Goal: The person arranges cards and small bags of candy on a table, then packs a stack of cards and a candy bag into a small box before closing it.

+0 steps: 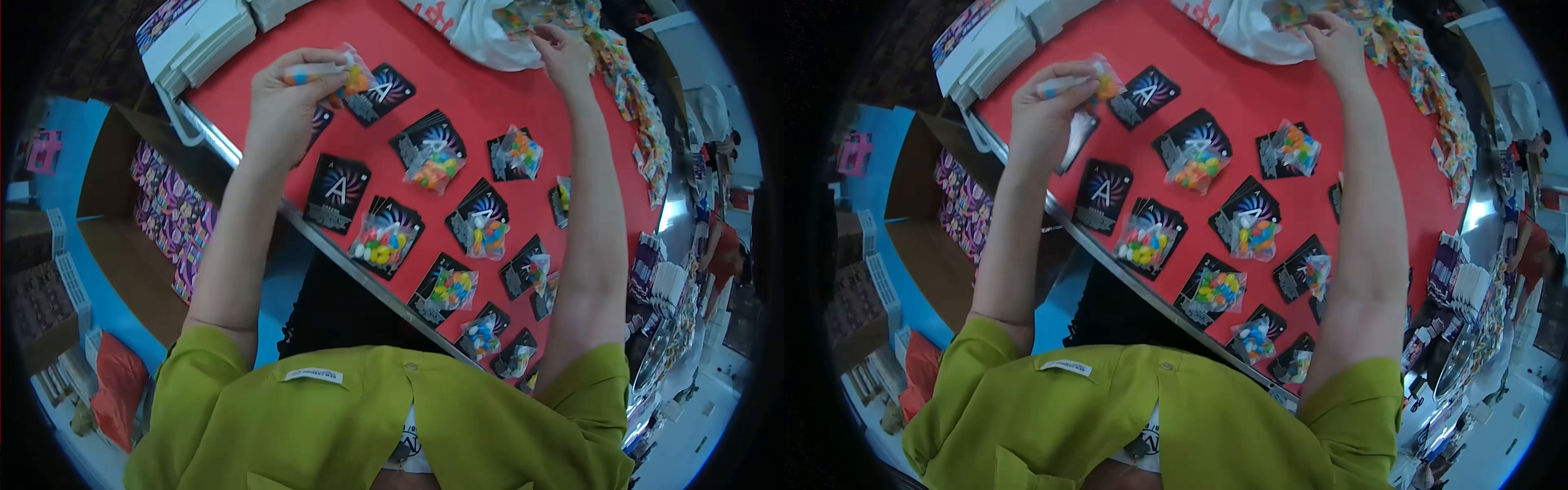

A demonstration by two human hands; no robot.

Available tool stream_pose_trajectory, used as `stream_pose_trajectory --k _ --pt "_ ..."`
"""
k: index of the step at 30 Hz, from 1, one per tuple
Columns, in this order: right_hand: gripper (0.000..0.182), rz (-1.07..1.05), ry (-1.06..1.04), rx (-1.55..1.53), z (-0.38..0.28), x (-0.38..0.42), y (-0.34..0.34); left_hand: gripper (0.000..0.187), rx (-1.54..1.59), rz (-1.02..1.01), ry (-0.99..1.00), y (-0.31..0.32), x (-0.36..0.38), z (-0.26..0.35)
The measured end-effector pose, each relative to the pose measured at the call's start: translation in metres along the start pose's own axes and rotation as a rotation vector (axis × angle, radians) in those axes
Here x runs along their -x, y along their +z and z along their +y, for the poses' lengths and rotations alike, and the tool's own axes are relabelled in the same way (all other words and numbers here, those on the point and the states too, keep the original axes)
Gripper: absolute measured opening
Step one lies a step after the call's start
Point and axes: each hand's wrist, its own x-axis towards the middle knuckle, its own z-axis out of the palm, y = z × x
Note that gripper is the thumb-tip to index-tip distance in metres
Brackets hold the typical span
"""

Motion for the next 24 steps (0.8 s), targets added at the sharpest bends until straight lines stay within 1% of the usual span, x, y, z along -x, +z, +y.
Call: stream_pose_trajectory --k 1,2,4,5,6,7,8,9,10,11,13,14,15,16,18,19,20,21,22,24 --pt "0.028 -0.026 0.003 -0.026 0.007 -0.003 0.008 0.012 -0.068 -0.02 0.023 -0.016 0.006 0.002" --pt "0.03 -0.056 0.0 0.041 0.014 -0.004 0.015 0.012 -0.083 -0.007 0.0 -0.027 0.011 0.006" --pt "0.032 -0.114 -0.015 0.188 0.024 -0.004 0.024 0.013 -0.402 -0.049 -0.053 -0.046 0.02 0.01" --pt "0.034 -0.142 -0.029 0.264 0.023 -0.006 0.028 0.017 -0.448 -0.101 -0.126 -0.058 0.02 0.006" --pt "0.036 -0.159 -0.048 0.341 0.002 -0.011 0.025 0.017 -0.453 -0.09 -0.134 -0.063 0.021 -0.001" --pt "0.036 -0.163 0.026 0.381 -0.021 -0.004 0.021 0.017 -0.556 -0.08 -0.066 -0.067 0.023 -0.009" --pt "0.036 -0.171 0.026 0.376 -0.019 -0.005 0.024 0.018 -0.656 -0.073 0.001 -0.069 0.025 -0.012" --pt "0.034 -0.098 -0.12 0.577 -0.012 -0.004 0.025 0.018 -0.655 -0.075 -0.01 -0.071 0.026 -0.013" --pt "0.031 -0.027 -0.268 0.776 -0.005 0.001 0.024 0.018 -0.679 -0.057 0.07 -0.073 0.027 -0.013" --pt "0.031 -0.039 -0.264 0.777 -0.005 0.004 0.018 0.017 -0.702 -0.04 0.154 -0.073 0.027 -0.013" --pt "0.026 -0.22 -0.05 0.453 -0.007 0.001 0.002 0.015 -0.641 -0.033 0.166 -0.079 0.028 -0.011" --pt "0.026 -0.216 -0.053 0.457 -0.011 0.002 -0.002 0.014 -0.699 0.027 0.234 -0.076 0.032 -0.003" --pt "0.025 -0.144 -0.033 0.465 -0.016 0.006 -0.007 0.014 -0.756 0.088 0.302 -0.073 0.037 0.003" --pt "0.025 -0.075 -0.013 0.474 -0.022 0.01 -0.012 0.014 -0.751 0.091 0.305 -0.066 0.044 0.005" --pt "0.024 0.057 0.023 0.482 -0.034 0.019 -0.015 0.026 -1.112 -0.074 0.578 -0.044 0.061 0.01" --pt "0.024 0.131 0.039 0.482 -0.038 0.016 -0.014 0.031 -1.154 -0.094 0.545 -0.032 0.072 0.005" --pt "0.024 0.143 0.033 0.481 -0.04 0.012 -0.012 0.036 -1.196 -0.116 0.516 -0.024 0.082 -0.005" --pt "0.025 0.185 0.034 0.41 -0.04 0.011 -0.011 0.04 -1.218 -0.21 0.425 -0.019 0.088 -0.01" --pt "0.026 0.224 0.039 0.347 -0.037 0.015 -0.012 0.04 -1.21 -0.217 0.439 -0.017 0.096 -0.01" --pt "0.028 0.223 -0.061 0.614 0.005 0.009 0.009 0.048 -1.279 -0.327 0.277 -0.008 0.105 -0.006"
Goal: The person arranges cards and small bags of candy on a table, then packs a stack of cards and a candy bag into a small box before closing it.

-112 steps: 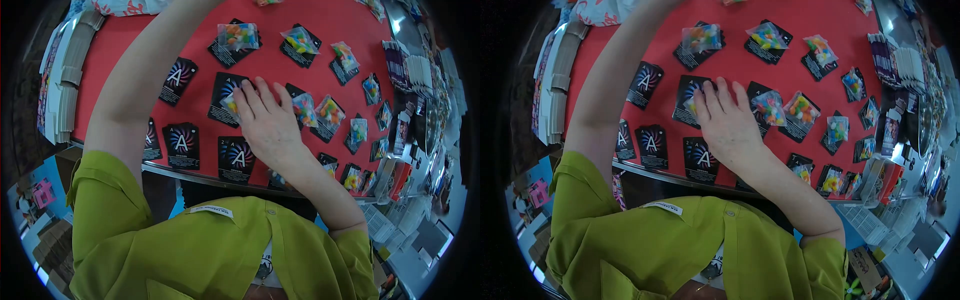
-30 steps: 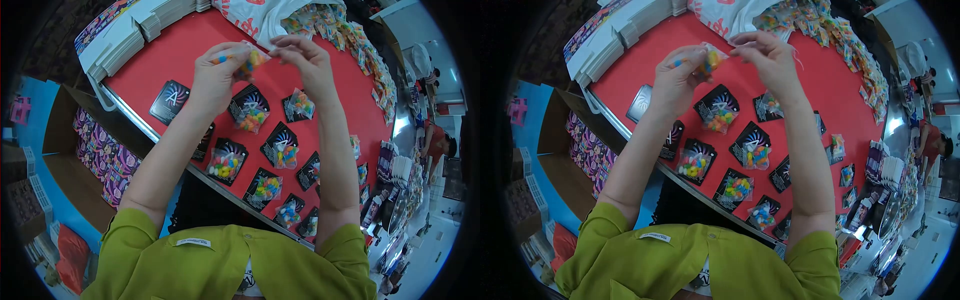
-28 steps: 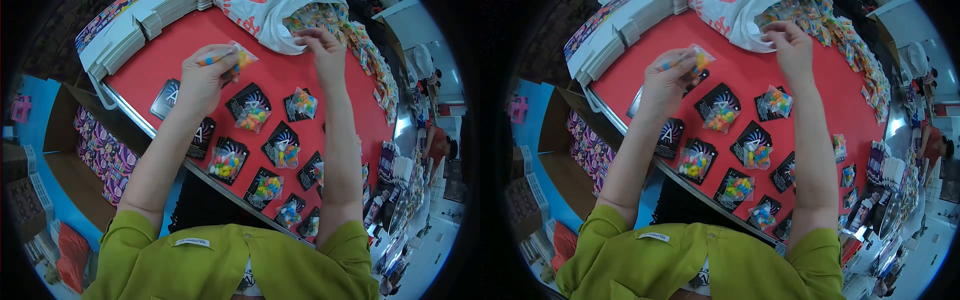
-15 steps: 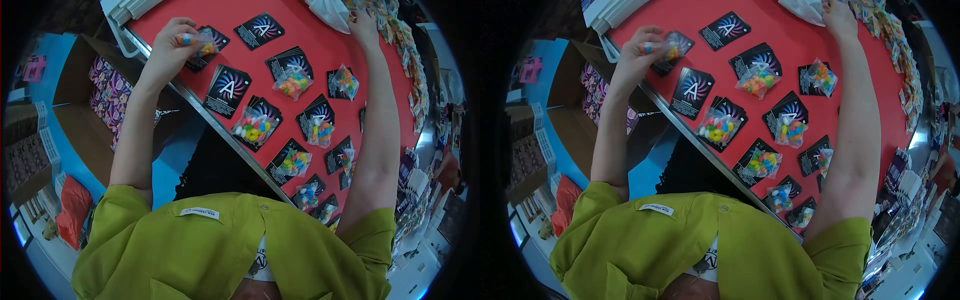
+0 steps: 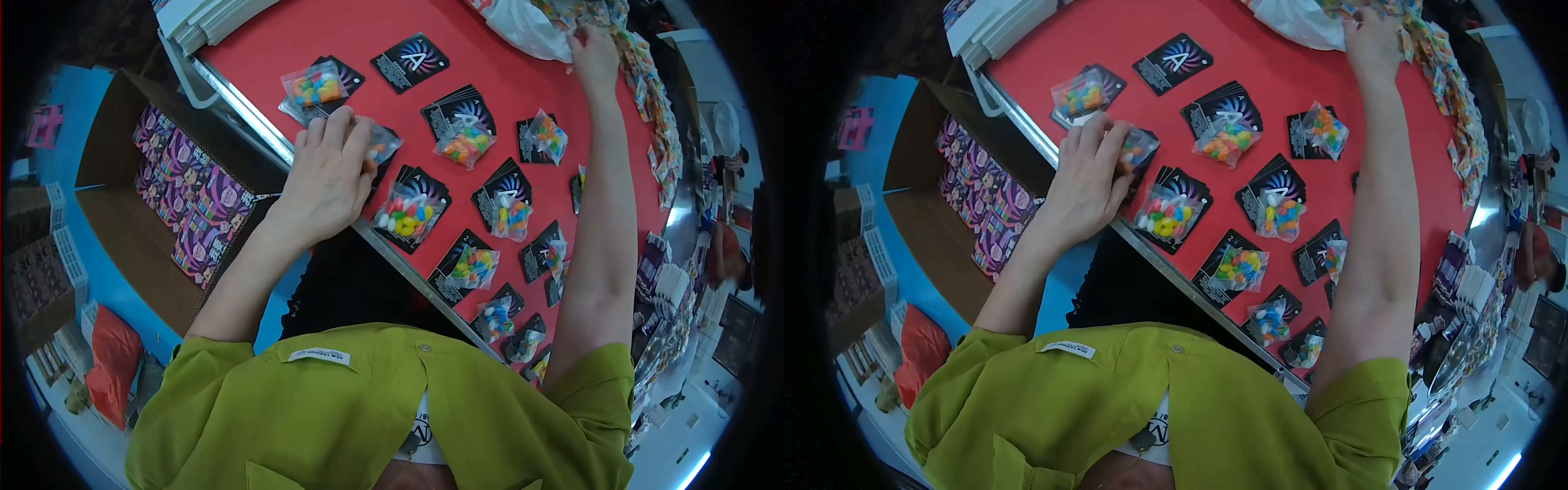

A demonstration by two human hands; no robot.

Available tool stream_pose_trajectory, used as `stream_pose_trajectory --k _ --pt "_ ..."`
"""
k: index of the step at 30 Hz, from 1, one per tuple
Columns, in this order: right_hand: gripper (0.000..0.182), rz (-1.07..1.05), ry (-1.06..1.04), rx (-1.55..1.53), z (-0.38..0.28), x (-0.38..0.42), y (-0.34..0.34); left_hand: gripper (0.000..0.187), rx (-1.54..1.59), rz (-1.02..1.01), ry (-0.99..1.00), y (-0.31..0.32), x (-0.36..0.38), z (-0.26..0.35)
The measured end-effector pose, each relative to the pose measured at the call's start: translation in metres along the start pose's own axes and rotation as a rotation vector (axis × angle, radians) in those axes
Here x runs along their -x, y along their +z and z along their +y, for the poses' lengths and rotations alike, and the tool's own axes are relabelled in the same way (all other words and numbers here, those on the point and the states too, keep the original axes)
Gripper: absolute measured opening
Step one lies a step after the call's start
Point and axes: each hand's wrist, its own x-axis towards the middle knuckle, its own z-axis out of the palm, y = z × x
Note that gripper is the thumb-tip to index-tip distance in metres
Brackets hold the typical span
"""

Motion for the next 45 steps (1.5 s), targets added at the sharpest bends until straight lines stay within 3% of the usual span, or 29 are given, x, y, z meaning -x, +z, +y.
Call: stream_pose_trajectory --k 2,4,5,9,12,17,18,19,21,23,25,27,29,31,33,35,36,37,42,45 --pt "0.031 -0.026 0.023 -0.007 0.002 0.008 0.013 0.057 0.03 -0.069 -0.028 -0.004 0.003 -0.002" --pt "0.035 -0.422 0.176 0.042 -0.006 0.012 0.012 0.061 0.06 -0.05 0.058 -0.008 0.008 -0.008" --pt "0.04 -0.458 0.194 -0.054 0.009 0.008 0.022 0.057 0.074 -0.004 0.078 -0.009 0.01 -0.009" --pt "0.038 -0.276 0.251 -0.045 0.023 0.031 0.022 0.045 0.136 0.079 0.121 0.004 0.012 -0.015" --pt "0.039 -0.283 0.274 -0.078 0.028 0.032 0.001 0.027 0.126 0.149 0.143 0.013 0.011 -0.018" --pt "0.037 -0.351 0.338 0.325 -0.025 0.046 -0.039 0.032 0.102 0.249 0.167 0.016 0.009 -0.015" --pt "0.031 -0.419 0.518 0.184 -0.014 0.048 -0.027 0.033 0.098 0.26 0.179 0.016 0.01 -0.017" --pt "0.031 -0.408 0.523 0.197 0.001 0.053 -0.015 0.037 0.089 0.257 0.177 0.015 0.011 -0.016" --pt "0.028 -0.477 0.412 -0.021 0.024 0.061 0.0 0.038 0.093 0.276 0.17 0.017 0.012 -0.015" --pt "0.026 -0.47 0.379 -0.049 0.028 0.064 -0.007 0.039 0.097 0.296 0.152 0.019 0.01 -0.014" --pt "0.025 -0.484 0.328 -0.101 0.003 0.063 -0.029 0.039 0.099 0.332 0.148 0.021 0.013 -0.015" --pt "0.022 -0.301 0.288 -0.187 -0.057 0.048 -0.077 0.038 0.086 0.331 0.141 0.021 0.013 -0.016" --pt "0.019 -0.117 0.062 -0.569 -0.111 0.049 -0.089 0.039 0.079 0.313 0.143 0.023 0.014 -0.017" --pt "0.029 -0.064 -0.318 -0.724 -0.162 0.043 -0.091 0.04 0.061 0.339 0.116 0.025 0.014 -0.015" --pt "0.033 -0.007 -0.409 -0.467 -0.2 0.043 -0.08 0.04 0.039 0.334 0.125 0.024 0.014 -0.016" --pt "0.046 -0.516 -0.334 -0.349 -0.226 0.055 -0.057 0.042 0.004 0.305 0.132 0.022 0.013 -0.015" --pt "0.06 -0.364 -0.292 -0.315 -0.231 0.076 -0.056 0.042 -0.012 0.297 0.13 0.022 0.013 -0.016" --pt "0.069 -0.438 -0.299 -0.293 -0.231 0.079 -0.06 0.043 -0.012 0.285 0.134 0.025 0.013 -0.018" --pt "0.072 -0.478 -0.252 -0.363 -0.223 0.079 -0.07 0.039 -0.023 0.322 0.228 0.029 0.012 -0.02" --pt "0.068 -0.536 -0.209 -0.557 -0.206 0.077 -0.081 0.041 -0.032 0.317 0.262 0.029 0.013 -0.024"
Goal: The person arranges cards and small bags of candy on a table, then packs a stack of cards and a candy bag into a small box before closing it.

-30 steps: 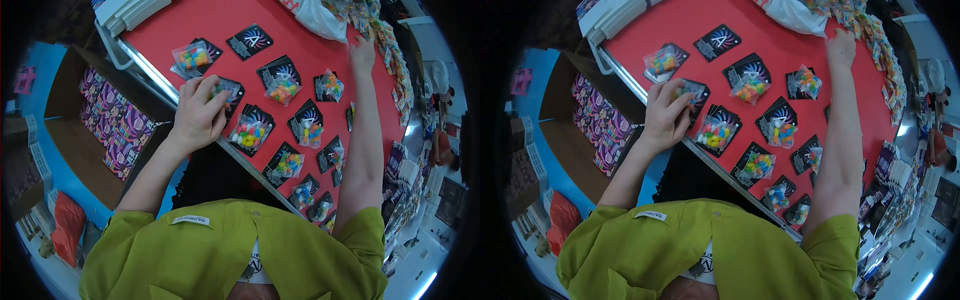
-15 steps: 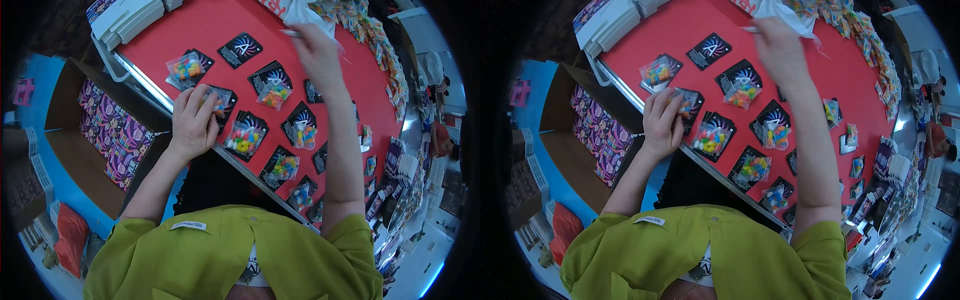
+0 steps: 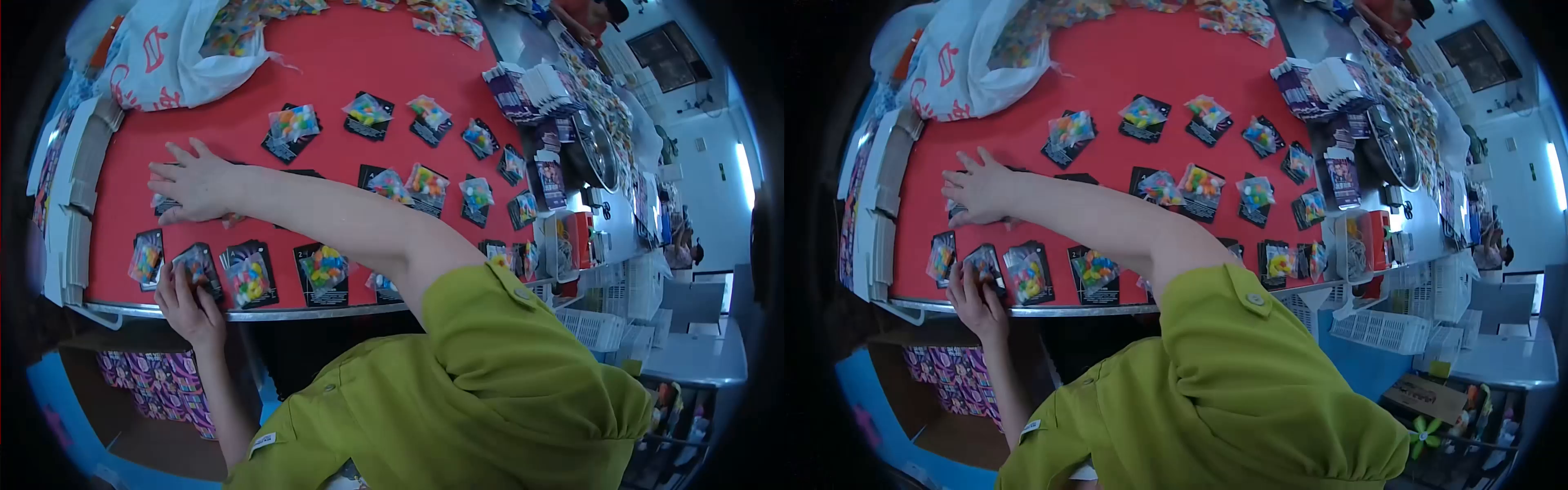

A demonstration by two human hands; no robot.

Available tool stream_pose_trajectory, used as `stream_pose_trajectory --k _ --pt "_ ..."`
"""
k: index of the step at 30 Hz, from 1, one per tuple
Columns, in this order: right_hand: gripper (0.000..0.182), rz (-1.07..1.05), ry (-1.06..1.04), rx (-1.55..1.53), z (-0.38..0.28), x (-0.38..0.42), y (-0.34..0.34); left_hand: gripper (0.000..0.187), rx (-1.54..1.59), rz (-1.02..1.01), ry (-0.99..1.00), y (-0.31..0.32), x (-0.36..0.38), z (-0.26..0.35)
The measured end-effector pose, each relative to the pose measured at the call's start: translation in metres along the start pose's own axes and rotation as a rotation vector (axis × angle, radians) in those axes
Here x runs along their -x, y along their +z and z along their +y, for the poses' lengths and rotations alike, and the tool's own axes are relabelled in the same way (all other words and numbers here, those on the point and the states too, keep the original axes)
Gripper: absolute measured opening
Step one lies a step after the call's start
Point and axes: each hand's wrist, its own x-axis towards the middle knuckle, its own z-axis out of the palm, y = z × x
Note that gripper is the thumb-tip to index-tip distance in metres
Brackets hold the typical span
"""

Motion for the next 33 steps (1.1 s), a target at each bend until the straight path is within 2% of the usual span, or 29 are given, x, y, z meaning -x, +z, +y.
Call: stream_pose_trajectory --k 2,4,5,6,7,10,12,14,15,17,18,19,21,22,23,25,26,28,30,33 --pt "0.056 0.351 -0.093 0.029 0.014 0.024 -0.013 0.044 -0.042 -0.005 0.013 -0.001 0.002 0.001" --pt "0.044 0.423 0.028 -0.008 0.035 0.074 -0.062 0.045 -0.022 -0.003 0.006 0.002 0.005 -0.001" --pt "0.038 0.461 0.157 -0.003 0.051 0.104 -0.086 0.046 -0.012 0.007 -0.014 0.003 0.006 -0.001" --pt "0.036 0.645 0.245 -0.014 0.08 0.137 -0.091 0.046 -0.003 0.016 -0.029 0.002 0.006 -0.001" --pt "0.034 0.829 0.278 0.185 0.104 0.176 -0.102 0.047 0.026 0.009 -0.036 0.002 0.006 -0.001" --pt "0.03 0.872 0.707 0.021 0.143 0.309 -0.142 0.049 0.039 0.066 -0.046 0.004 0.009 -0.002" --pt "0.029 0.855 0.887 0.216 0.14 0.389 -0.157 0.045 0.112 0.075 -0.033 0.003 0.01 -0.001" --pt "0.028 0.822 1.109 0.327 0.126 0.46 -0.159 0.04 0.063 0.217 0.036 0.002 0.006 0.001" --pt "0.028 0.803 1.21 0.375 0.123 0.495 -0.154 0.036 -0.002 0.222 0.034 -0.004 0.002 0.011" --pt "0.031 0.764 1.402 0.399 0.106 0.544 -0.149 0.036 0.0 0.222 0.083 -0.006 -0.011 0.034" --pt "0.04 0.673 1.515 0.329 0.102 0.562 -0.148 0.036 -0.016 0.237 0.106 -0.009 -0.017 0.046" --pt "0.04 0.687 1.524 0.309 0.106 0.572 -0.144 0.036 0.105 0.214 0.085 -0.007 -0.025 0.063" --pt "0.053 0.366 1.458 0.521 0.113 0.58 -0.141 0.037 0.152 0.192 0.142 0.004 -0.043 0.093" --pt "0.063 0.33 1.446 0.542 0.116 0.571 -0.14 0.039 0.209 0.167 0.174 0.01 -0.05 0.11" --pt "0.063 0.332 1.447 0.51 0.12 0.561 -0.139 0.04 0.193 0.136 0.273 0.011 -0.061 0.132" --pt "0.048 0.052 1.532 0.437 0.13 0.543 -0.14 0.041 0.213 0.074 0.394 0.014 -0.076 0.176" --pt "0.048 0.046 1.499 0.395 0.132 0.539 -0.137 0.041 0.247 0.048 0.415 0.016 -0.079 0.192" --pt "0.029 -0.149 1.486 0.48 0.131 0.527 -0.134 0.045 0.298 0.013 0.452 0.022 -0.081 0.22" --pt "0.026 -0.156 1.418 0.454 0.125 0.524 -0.141 0.043 0.307 0.001 0.447 0.028 -0.075 0.239" --pt "0.023 -0.118 1.454 0.499 0.13 0.523 -0.144 0.042 0.421 -0.034 0.366 0.038 -0.06 0.259"
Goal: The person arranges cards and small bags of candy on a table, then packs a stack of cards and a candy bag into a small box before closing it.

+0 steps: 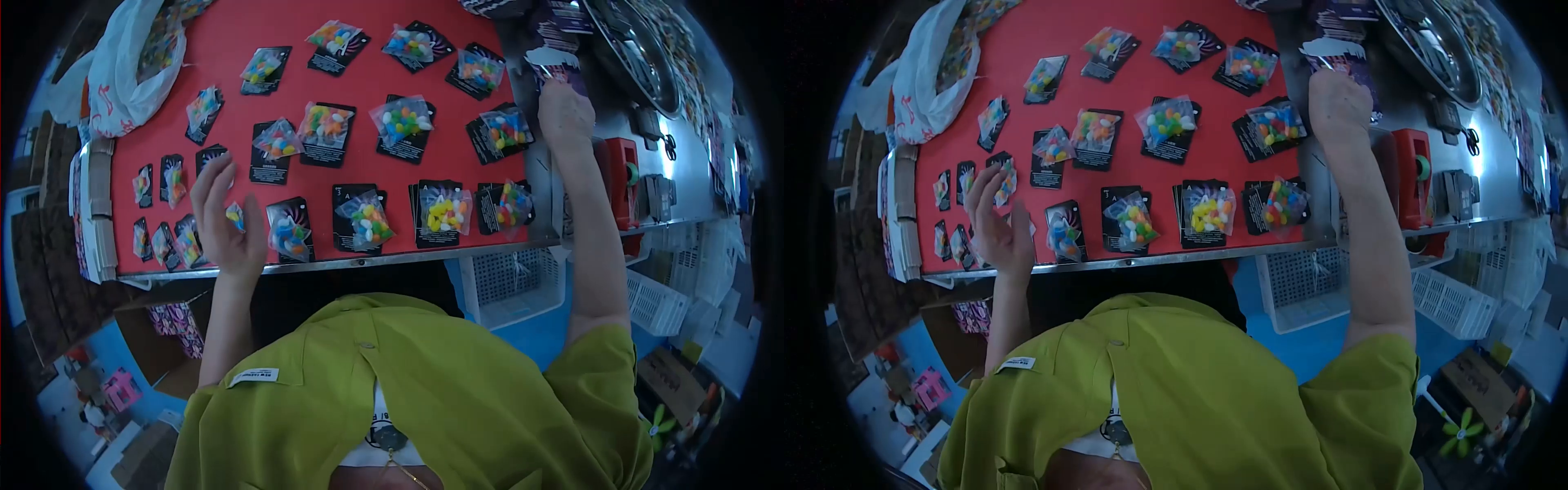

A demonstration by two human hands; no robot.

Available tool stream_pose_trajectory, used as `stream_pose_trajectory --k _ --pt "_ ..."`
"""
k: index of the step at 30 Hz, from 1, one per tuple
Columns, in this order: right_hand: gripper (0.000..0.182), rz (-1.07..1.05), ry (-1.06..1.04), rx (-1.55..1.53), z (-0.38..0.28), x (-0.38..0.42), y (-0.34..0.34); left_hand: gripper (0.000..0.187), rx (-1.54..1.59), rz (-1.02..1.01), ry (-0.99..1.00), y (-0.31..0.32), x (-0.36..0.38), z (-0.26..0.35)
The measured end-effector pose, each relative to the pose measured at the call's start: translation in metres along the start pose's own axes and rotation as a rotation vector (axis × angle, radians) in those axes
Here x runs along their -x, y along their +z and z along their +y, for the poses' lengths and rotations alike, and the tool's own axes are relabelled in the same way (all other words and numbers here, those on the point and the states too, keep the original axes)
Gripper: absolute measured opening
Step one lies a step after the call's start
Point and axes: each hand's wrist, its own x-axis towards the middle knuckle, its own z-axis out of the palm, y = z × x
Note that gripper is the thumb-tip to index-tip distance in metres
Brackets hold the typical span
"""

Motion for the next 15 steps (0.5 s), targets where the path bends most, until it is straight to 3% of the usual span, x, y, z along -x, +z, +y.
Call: stream_pose_trajectory --k 3,5,7,8,11,12,14,15 --pt "0.014 0.163 0.032 0.124 0.007 0.0 -0.011 0.042 0.43 -0.076 -0.099 0.015 0.009 0.012" --pt "0.01 0.359 0.024 0.146 0.008 0.007 -0.025 0.044 0.75 -0.126 -0.353 0.023 0.002 0.032" --pt "0.008 0.631 -0.093 0.133 0.0 0.02 -0.035 0.058 1.22 -0.219 -0.593 0.036 -0.008 0.05" --pt "0.009 0.759 -0.179 0.093 -0.006 0.029 -0.04 0.073 1.2 -0.189 -0.577 0.046 -0.009 0.061" --pt "0.015 0.765 -0.587 -0.52 -0.069 0.098 -0.059 0.115 1.005 -0.271 -0.595 0.062 -0.022 0.074" --pt "0.02 0.72 -0.757 -0.798 -0.091 0.123 -0.055 0.115 0.99 -0.249 -0.6 0.056 -0.028 0.076" --pt "0.04 0.322 -0.827 -1.199 -0.126 0.171 -0.058 0.118 1.522 -0.267 -0.819 0.036 -0.033 0.076" --pt "0.049 0.314 -0.935 -1.202 -0.129 0.175 -0.053 0.109 1.613 -0.296 -0.832 0.03 -0.026 0.068"
